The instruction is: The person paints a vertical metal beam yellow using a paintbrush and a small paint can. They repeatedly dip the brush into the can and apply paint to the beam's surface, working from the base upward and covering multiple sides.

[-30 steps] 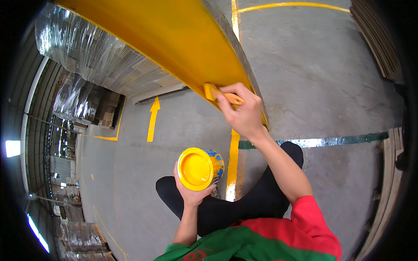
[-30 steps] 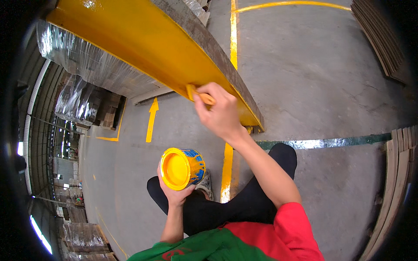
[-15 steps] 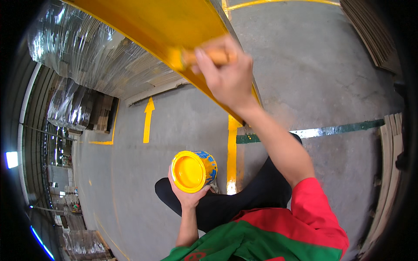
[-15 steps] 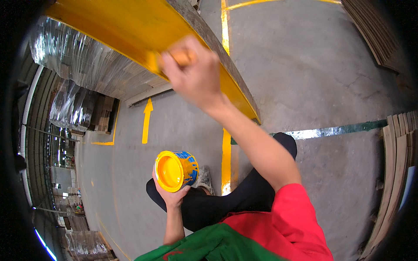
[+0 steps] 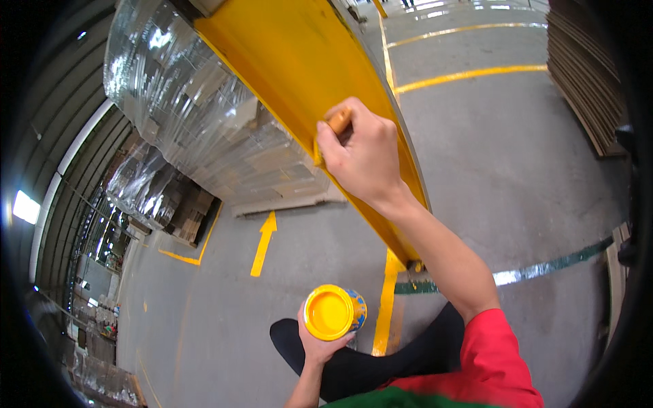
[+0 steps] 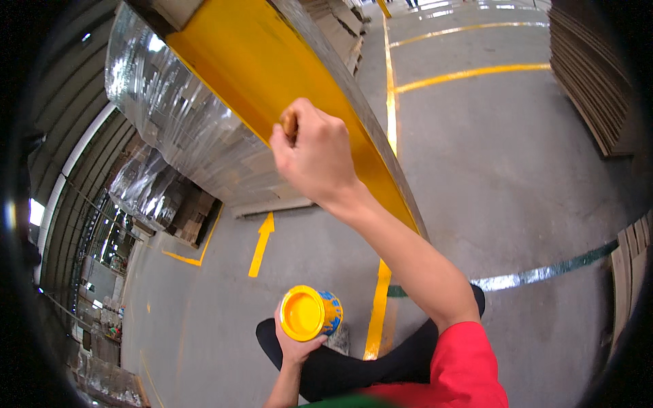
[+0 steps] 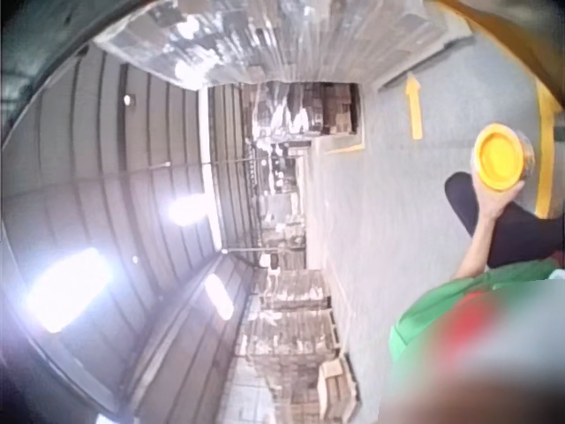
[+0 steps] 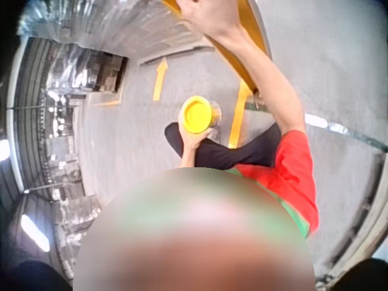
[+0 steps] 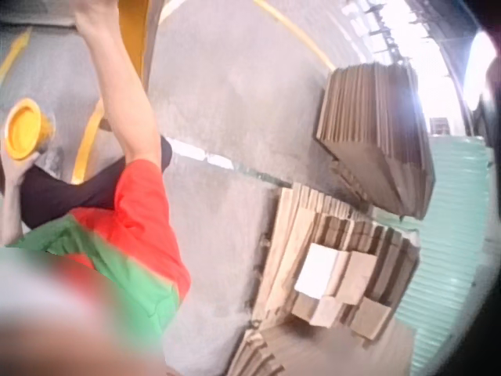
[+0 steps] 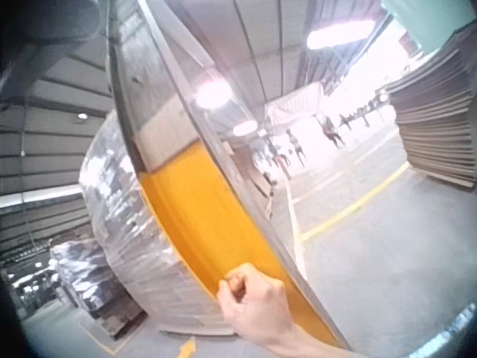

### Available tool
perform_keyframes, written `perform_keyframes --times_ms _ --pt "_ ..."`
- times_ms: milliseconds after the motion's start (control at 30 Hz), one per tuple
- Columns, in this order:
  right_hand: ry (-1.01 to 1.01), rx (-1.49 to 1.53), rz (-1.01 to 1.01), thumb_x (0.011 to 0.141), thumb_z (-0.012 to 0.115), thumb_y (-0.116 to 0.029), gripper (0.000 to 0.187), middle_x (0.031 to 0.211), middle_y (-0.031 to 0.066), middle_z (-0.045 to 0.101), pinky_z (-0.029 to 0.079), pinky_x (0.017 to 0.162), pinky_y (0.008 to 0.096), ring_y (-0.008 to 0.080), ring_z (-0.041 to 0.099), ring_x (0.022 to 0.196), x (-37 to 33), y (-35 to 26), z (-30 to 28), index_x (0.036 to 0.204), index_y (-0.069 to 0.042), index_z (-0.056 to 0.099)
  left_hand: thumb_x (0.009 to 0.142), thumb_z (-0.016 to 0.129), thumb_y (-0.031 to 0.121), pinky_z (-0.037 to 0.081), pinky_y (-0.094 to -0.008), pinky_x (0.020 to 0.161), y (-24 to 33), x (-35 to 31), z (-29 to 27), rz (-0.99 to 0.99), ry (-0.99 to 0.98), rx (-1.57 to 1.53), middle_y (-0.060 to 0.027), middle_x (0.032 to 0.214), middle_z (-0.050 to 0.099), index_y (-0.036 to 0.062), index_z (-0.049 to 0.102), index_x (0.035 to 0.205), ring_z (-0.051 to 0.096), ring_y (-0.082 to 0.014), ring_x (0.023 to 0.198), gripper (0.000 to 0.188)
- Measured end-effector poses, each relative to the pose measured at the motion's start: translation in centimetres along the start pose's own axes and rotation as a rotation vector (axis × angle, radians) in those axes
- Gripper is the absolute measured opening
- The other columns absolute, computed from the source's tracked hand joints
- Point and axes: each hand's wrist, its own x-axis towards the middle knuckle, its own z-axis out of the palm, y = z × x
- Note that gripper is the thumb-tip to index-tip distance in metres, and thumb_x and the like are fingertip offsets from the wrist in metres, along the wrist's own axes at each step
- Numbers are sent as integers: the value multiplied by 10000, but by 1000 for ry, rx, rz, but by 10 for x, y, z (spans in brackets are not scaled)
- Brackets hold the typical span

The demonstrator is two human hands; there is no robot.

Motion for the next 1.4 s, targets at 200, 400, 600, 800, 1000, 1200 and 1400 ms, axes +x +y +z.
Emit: perform_keyframes --times_ms 200,400,600,800,1000,1200,1400 --pt "259 296 -279 883 737 -72 167 655 105 675 547 579 338 241 703 589 92 -51 28 829 -14 590 560 1031 182 446 -412 1142 0 1 0 -12 54 -23 -134 1403 556 8 371 1494 562 -259 1314 1157" --pt "304 330 -358 857 742 -92 189 620 121 657 541 568 357 257 705 581 121 -61 47 790 -23 579 564 1030 175 444 -415 1144 0 4 -3 -14 83 -70 -139 1402 558 3 378 1489 562 -258 1318 1144" --pt "89 49 -174 939 727 -98 160 740 127 752 620 600 265 164 780 695 98 -62 26 879 6 622 572 1027 173 450 -413 1138 5 1 -4 4 87 -88 -144 1397 564 -1 383 1485 568 -256 1311 1131" --pt "154 126 -300 926 744 -95 181 675 81 703 591 567 262 152 767 669 103 -72 47 852 -9 602 568 1028 176 454 -415 1136 7 -2 -5 19 100 -96 -145 1396 566 -3 384 1487 572 -258 1307 1136" --pt "153 -10 -382 920 741 -50 168 716 100 723 587 590 265 160 761 657 87 -81 31 837 -14 600 570 1024 171 453 -420 1139 5 0 -6 21 111 -200 -145 1399 558 -4 376 1488 564 -261 1314 1137" --pt "115 -25 -796 888 774 4 115 961 150 774 606 728 278 201 775 848 102 -90 29 969 5 691 579 1017 156 454 -420 1139 9 5 -7 36 119 -237 -150 1398 554 -3 367 1487 562 -264 1317 1128" --pt "-294 -213 -864 866 761 64 178 1081 169 774 612 787 307 229 769 913 86 -106 -18 1038 28 734 588 1012 140 471 -413 1119 14 13 -9 43 107 -197 -152 1379 570 -5 385 1474 583 -261 1295 1095"
